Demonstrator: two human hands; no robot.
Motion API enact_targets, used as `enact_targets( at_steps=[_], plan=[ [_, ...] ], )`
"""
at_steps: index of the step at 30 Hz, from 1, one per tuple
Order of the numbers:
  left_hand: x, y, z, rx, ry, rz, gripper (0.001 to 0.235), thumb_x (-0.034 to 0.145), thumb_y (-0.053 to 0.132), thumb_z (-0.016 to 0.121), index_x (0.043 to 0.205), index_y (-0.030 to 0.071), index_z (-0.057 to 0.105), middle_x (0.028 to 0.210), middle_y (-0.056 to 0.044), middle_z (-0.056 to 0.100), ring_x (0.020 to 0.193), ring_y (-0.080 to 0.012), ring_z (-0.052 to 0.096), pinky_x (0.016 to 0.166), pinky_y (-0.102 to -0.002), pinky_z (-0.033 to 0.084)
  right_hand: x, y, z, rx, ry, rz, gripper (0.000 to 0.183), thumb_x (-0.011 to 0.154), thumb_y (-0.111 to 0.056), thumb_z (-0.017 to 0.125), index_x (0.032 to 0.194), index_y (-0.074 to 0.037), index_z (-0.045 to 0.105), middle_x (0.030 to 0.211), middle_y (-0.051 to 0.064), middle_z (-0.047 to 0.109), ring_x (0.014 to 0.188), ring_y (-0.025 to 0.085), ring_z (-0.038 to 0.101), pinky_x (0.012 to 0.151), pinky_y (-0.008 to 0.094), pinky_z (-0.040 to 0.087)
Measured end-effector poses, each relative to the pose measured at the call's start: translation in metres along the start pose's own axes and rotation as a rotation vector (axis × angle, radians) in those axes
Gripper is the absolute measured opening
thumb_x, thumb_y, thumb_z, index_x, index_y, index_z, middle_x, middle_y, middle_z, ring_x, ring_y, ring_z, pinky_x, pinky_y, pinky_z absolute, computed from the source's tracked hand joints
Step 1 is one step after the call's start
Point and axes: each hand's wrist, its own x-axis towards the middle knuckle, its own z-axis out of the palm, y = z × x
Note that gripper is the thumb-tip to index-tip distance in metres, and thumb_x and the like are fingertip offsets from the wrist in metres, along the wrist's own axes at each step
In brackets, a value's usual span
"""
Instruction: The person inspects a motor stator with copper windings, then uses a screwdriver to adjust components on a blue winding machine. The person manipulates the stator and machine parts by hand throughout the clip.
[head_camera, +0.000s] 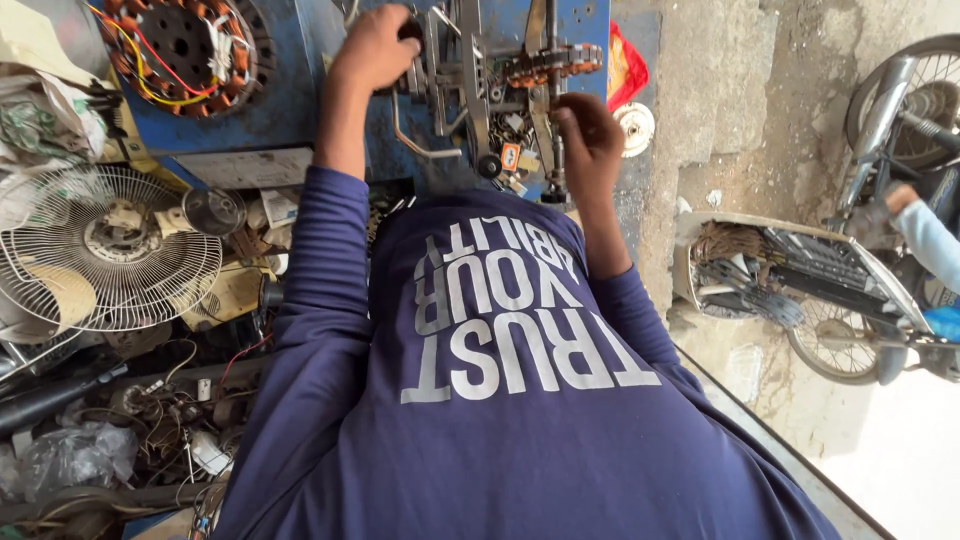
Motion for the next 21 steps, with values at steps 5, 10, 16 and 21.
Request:
enact_targets(
  at_steps=[5, 10, 16, 21],
  plan=[
    [0.000, 0.000, 0.007, 0.135, 0.197, 0.164, 0.024, 0.101, 0.021, 0.066, 0.118, 0.004, 0.072, 0.113, -0.023, 0.070, 0.106, -0.0493, 0.064, 0.084, -0.068, 0.044, 0.000, 0.017, -0.031, -0.374, 0.043, 0.105, 0.024, 0.102, -0.012, 0.069, 0.120, 0.003, 0.069, 0.104, 0.012, 0.077, 0.091, 0.016, 0.073, 0.078, 0.029, 0.060],
    [-0.001, -0.004, -0.002, 0.058, 0.194, 0.322, 0.029, 0.096, 0.020, 0.072, 0.120, 0.004, 0.072, 0.114, -0.022, 0.073, 0.103, -0.0423, 0.069, 0.085, -0.055, 0.051, 0.017, 0.031, -0.016, -0.615, -0.017, 0.129, 0.026, 0.095, -0.020, 0.077, 0.107, 0.003, 0.072, 0.080, 0.013, 0.075, 0.068, 0.017, 0.070, 0.064, 0.032, 0.055],
    [0.004, -0.001, -0.013, 0.012, 0.032, 0.161, 0.027, 0.097, 0.024, 0.071, 0.114, 0.003, 0.071, 0.103, -0.021, 0.073, 0.095, -0.0375, 0.072, 0.085, -0.050, 0.055, 0.029, 0.044, -0.009, -0.635, -0.042, 0.225, 0.028, 0.099, -0.025, 0.072, 0.090, 0.002, 0.074, 0.064, 0.009, 0.067, 0.053, 0.017, 0.059, 0.053, 0.034, 0.046],
    [0.002, 0.006, -0.006, 0.163, 0.179, 0.190, 0.022, 0.099, 0.022, 0.072, 0.107, 0.002, 0.076, 0.100, -0.026, 0.072, 0.092, -0.0448, 0.068, 0.080, -0.054, 0.053, 0.034, 0.061, -0.028, 0.169, -0.213, 0.461, 0.030, 0.106, -0.024, 0.061, 0.102, 0.004, 0.071, 0.073, 0.004, 0.070, 0.061, 0.010, 0.064, 0.058, 0.025, 0.051]
  ],
)
